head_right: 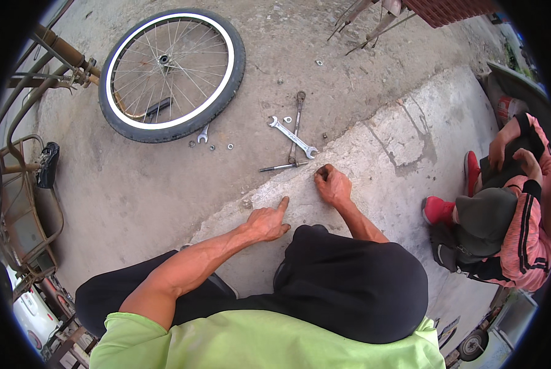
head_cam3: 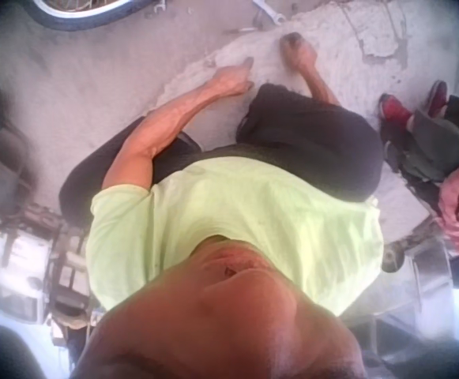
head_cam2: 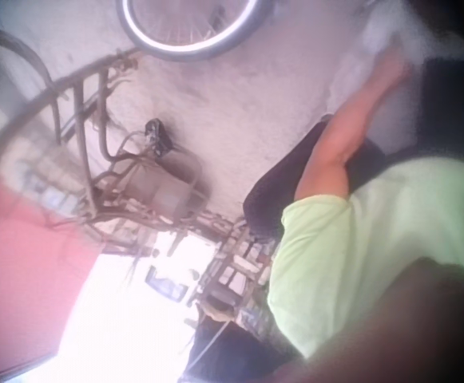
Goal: The person uses a wrench to loosen and remove the axle nut from a bicycle wheel. After removing the axle, the wheel is placed on the ground. The person then stands and walks into a cluttered workshop area.
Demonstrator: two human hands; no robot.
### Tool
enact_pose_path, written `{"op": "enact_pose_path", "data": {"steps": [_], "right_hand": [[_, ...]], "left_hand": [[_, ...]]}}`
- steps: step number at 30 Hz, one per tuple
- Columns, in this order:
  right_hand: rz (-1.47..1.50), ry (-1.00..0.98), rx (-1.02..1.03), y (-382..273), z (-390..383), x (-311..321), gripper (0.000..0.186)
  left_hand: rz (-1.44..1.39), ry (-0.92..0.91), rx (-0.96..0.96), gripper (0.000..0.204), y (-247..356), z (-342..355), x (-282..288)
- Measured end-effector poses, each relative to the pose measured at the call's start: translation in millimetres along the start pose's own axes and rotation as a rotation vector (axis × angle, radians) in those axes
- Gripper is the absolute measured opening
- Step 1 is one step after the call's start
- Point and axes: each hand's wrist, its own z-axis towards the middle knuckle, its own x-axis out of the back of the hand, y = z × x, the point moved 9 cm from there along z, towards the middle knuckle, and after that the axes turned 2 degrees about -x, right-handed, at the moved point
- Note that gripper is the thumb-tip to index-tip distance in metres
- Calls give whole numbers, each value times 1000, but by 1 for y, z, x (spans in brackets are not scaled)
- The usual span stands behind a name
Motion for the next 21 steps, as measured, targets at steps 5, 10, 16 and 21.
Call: {"op": "enact_pose_path", "data": {"steps": [5,10,16,21], "right_hand": [[6,-4,-13,3,2,1,27],[9,-11,2,-5,2,3,28],[22,-19,-25,-3,-1,3,29],[5,-51,20,-14,0,8,31]], "left_hand": [[-10,97,-55,86,8,4,38],[-13,143,-85,88,30,1,73],[-90,221,-62,90,34,9,78],[-119,225,-162,93,77,3,106]]}}
